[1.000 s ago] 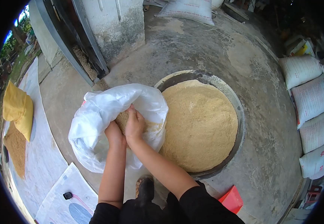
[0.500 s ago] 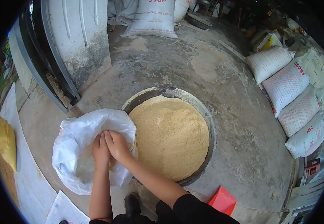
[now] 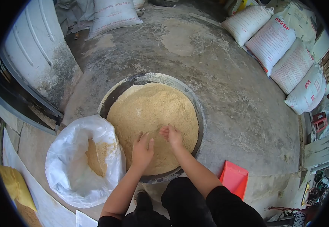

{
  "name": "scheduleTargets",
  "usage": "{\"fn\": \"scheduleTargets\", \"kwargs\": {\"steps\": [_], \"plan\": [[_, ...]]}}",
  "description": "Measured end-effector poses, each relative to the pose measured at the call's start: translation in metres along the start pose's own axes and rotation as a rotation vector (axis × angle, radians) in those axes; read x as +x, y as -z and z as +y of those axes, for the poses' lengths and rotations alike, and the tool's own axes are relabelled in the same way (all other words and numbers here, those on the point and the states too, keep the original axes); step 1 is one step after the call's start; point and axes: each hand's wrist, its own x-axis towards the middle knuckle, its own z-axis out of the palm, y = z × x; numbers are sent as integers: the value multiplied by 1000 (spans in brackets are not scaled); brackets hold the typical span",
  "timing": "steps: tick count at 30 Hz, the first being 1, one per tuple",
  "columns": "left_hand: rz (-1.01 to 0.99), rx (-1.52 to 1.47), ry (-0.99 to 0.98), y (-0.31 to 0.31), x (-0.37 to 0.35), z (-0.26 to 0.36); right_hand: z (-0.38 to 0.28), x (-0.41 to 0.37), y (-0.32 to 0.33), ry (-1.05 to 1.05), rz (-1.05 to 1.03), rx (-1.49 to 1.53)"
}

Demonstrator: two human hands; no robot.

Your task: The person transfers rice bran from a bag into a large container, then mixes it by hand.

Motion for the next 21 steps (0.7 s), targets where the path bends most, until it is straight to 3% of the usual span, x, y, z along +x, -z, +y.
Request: {"fn": "scheduleTargets", "kwargs": {"steps": [2, 4, 6, 11, 13, 17, 19, 21], "plan": [[-62, 79, 46, -27, 1, -16, 15, 11, 11, -34, 69, 38], [-90, 229, 247, -44, 4, -27, 28, 24, 16, -68, 134, 66], [-54, 214, 243, -58, 1, -42, 47, 31, 12, 76, 205, 6], [51, 245, 235, -89, -2, -55, 68, 29, 0, 37, 182, 28], [101, -104, 265, -99, -6, -48, 72, 22, -1, 61, 179, 3], [237, -331, 400, -110, -5, -45, 77, 9, -12, -16, 122, 148], [330, -929, 793, -104, 0, -39, 77, 3, -14, -45, 96, 161], [383, -1013, 811, -95, 2, -33, 76, 0, -19, -81, 138, 188]]}}
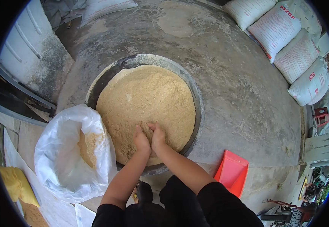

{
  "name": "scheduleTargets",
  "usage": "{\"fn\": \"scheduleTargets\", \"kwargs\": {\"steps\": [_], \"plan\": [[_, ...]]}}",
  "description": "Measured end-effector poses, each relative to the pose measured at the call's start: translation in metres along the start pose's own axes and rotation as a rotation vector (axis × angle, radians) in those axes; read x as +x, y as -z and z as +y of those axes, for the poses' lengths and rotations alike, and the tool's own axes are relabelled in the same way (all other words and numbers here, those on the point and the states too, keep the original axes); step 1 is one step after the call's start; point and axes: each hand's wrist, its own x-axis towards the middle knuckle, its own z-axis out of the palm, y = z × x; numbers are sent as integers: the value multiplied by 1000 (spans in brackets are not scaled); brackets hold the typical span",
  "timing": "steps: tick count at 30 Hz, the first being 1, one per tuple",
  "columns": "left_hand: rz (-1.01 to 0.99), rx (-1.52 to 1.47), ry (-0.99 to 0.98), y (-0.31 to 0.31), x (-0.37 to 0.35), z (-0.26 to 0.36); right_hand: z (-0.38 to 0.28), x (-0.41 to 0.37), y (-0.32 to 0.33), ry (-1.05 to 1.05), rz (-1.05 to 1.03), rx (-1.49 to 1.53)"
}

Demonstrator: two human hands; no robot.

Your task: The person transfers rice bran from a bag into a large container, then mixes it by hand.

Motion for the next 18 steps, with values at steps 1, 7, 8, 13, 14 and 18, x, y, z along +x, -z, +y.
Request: {"fn": "scheduleTargets", "kwargs": {"steps": [1, 7, 8, 13, 14, 18], "plan": [[15, -90, 17, 0, -3, 6, 0, -1, -2, -9, -9, -5], [10, -131, 67, 4, -15, 31, -10, -13, -12, -83, 3, 242], [22, -142, 58, 5, -15, 35, -12, -18, -16, -41, 8, 227], [-27, -146, -97, 24, -21, 65, -32, -57, -48, -40, -80, 233], [-2, -160, -113, 28, -24, 77, -39, -69, -58, -102, -144, 288], [1, -265, -264, 43, -51, 135, -58, -120, -100, -181, -335, 316]]}}
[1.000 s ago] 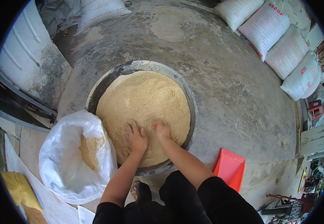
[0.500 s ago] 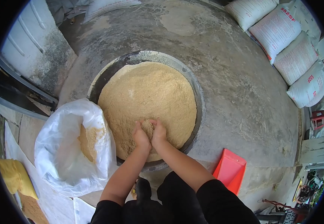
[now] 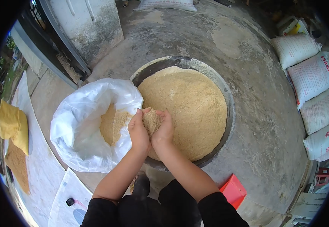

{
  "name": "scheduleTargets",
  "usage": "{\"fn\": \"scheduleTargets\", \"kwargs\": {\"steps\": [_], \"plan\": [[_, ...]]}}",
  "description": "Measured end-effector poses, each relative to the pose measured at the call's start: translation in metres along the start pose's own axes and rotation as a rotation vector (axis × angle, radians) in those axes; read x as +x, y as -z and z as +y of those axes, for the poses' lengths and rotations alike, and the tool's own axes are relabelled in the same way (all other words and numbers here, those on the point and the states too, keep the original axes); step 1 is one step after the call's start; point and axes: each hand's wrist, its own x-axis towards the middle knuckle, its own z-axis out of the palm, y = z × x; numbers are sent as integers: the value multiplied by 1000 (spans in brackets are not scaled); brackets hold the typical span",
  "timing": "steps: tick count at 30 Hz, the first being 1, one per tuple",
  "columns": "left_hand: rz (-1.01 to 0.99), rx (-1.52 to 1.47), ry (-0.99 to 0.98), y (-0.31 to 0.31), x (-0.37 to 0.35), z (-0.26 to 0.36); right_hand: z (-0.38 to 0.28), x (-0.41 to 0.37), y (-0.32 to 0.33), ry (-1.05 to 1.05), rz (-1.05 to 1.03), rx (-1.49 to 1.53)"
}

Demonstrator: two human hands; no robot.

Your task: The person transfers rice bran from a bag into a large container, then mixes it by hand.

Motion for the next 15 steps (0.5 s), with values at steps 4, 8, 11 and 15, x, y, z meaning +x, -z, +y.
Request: {"fn": "scheduleTargets", "kwargs": {"steps": [4, 8, 11, 15], "plan": [[46, 12, -210, 29, 12, 41, 28, -12, -42, -76, -206, -42], [100, 10, -321, 67, 24, 63, 63, -24, -69, 4, -249, -261], [248, 65, -367, 85, 29, 70, 89, -22, -69, 165, -399, -476], [237, 431, -460, 98, 30, 66, 107, -12, -56, 461, -561, -770]]}}
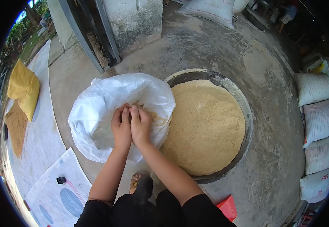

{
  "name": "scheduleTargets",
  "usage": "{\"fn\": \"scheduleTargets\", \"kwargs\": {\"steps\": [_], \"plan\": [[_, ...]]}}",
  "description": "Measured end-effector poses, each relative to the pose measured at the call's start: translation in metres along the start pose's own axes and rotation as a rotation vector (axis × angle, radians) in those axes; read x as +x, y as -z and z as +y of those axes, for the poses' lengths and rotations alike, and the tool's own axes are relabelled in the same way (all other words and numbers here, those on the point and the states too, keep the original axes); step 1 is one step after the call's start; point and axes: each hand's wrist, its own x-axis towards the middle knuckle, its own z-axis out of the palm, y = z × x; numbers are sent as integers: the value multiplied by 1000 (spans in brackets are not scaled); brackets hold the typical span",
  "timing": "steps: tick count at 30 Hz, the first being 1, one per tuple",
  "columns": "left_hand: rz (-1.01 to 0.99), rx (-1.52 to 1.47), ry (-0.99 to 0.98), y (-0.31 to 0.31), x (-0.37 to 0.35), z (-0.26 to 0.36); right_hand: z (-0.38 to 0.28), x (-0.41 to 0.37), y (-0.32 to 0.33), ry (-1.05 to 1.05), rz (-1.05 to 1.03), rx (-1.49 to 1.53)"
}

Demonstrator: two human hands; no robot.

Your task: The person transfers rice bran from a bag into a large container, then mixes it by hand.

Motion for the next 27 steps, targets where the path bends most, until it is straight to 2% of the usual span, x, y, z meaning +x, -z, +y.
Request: {"fn": "scheduleTargets", "kwargs": {"steps": [4, 6, 7, 11, 13, 14, 17, 19, 21, 22, 23, 24, 25, 27], "plan": [[-29, 161, -61, 4, 2, -11, 1, 0, 10, 243, -4, -270], [-37, 258, -183, 2, 0, -11, -1, 3, 14, 314, 19, -266], [-42, 257, -181, 0, -2, -8, -3, 4, 17, 383, 45, -256], [-223, 225, -136, -11, -17, 2, -14, 2, 42, 395, 83, -295], [-298, 209, -135, -22, -25, 5, -21, 2, 64, 519, 48, -381], [-351, 209, -137, -29, -31, 7, -20, 1, 76, 468, 46, -298], [-518, 191, -94, -53, -53, 9, -27, -11, 133, 384, 61, -380], [-608, 253, -107, -69, -64, 2, -16, -17, 177, 254, 185, -462], [-681, 234, -62, -84, -75, -10, 2, -23, 219, -3, 356, -360], [-729, 371, -125, -92, -82, -15, 18, -25, 242, 1, 364, -364], [-774, 510, -188, -97, -87, -21, 37, -28, 264, -110, 462, -271], [-890, 595, -147, -100, -89, -29, 50, -30, 277, -222, 559, -171], [-899, 597, -151, -103, -93, -44, 55, -31, 281, -221, 568, -167], [-898, 900, -102, -109, -102, -75, 63, -31, 289, -410, 596, -156]]}}
